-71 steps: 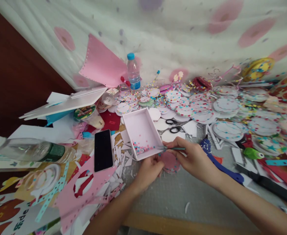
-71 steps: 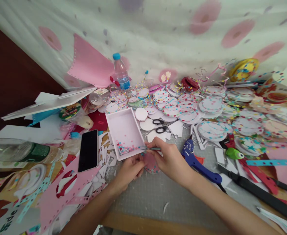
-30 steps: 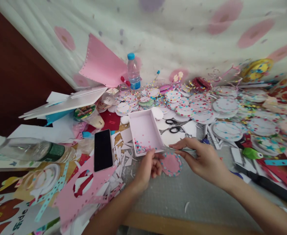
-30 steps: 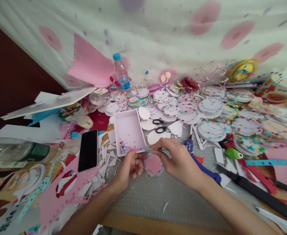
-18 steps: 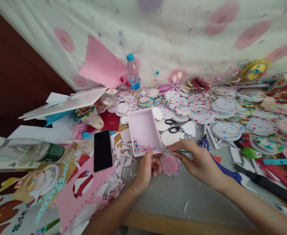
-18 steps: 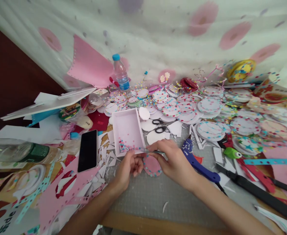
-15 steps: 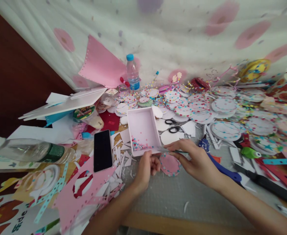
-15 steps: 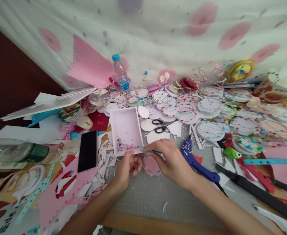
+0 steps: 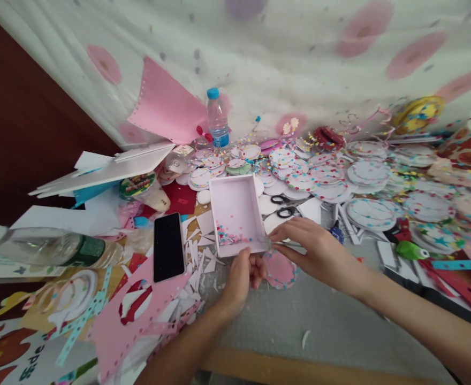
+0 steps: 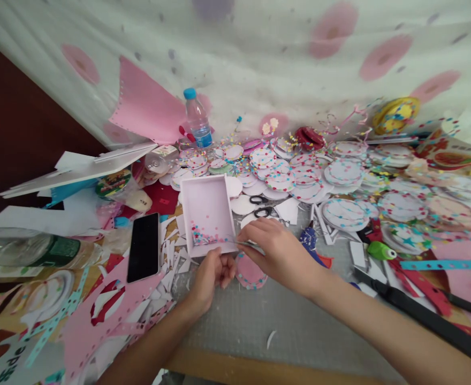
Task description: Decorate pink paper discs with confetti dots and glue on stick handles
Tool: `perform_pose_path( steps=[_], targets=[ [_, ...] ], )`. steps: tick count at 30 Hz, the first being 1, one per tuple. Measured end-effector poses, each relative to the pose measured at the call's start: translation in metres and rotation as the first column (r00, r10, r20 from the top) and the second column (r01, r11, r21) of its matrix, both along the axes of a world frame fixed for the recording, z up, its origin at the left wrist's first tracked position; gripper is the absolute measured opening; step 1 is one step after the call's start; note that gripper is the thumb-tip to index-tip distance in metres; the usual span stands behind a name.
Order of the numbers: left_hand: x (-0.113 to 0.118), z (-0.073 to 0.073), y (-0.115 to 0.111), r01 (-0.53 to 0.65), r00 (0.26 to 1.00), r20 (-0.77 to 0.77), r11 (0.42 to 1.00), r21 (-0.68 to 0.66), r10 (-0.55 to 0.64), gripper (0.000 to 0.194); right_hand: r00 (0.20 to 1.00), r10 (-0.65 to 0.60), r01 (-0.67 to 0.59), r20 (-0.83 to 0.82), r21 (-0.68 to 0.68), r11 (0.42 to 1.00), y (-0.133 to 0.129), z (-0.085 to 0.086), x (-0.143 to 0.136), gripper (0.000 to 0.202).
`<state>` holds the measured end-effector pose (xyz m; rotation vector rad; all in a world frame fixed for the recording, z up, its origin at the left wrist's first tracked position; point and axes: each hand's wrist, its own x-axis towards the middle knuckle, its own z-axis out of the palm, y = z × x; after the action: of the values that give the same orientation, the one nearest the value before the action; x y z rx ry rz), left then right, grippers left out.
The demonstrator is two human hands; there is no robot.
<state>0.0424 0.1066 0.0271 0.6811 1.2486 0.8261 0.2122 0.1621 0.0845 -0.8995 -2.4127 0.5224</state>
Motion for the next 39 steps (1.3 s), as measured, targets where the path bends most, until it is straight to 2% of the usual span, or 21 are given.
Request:
perform_pose_path(
  steps=[7, 13, 25, 39],
  targets=[
    [0.000, 0.001, 0.001, 0.009, 1.000, -0.005, 1.000, -0.025, -0.010, 0.055, 0.939, -0.020, 0.052, 0.343, -0.084, 0.995, 0.007, 0.013, -0.002, 0.009],
    [0.000, 0.002, 0.001, 0.009, 1.000, 0.020, 1.000, -0.022, -0.008, 0.055, 0.845, -0.056, 0.079, 0.532, -0.021, 0.997, 0.010, 0.023, -0.013, 0.011],
    [-0.001, -0.002, 0.000, 0.030, 0.999, 0.042, 1.000, 0.006, -0.030, 0.056, 0.820, -0.119, 0.093, 0.560, 0.075, 0.993, 0.017, 0.018, -0.022, 0.018],
    [-0.002, -0.002, 0.000, 0.049, 0.998, 0.034, 0.999, -0.013, -0.049, 0.056, 0.817, -0.113, 0.069, 0.566, 0.099, 0.993, 0.017, 0.016, -0.023, 0.017]
  ],
)
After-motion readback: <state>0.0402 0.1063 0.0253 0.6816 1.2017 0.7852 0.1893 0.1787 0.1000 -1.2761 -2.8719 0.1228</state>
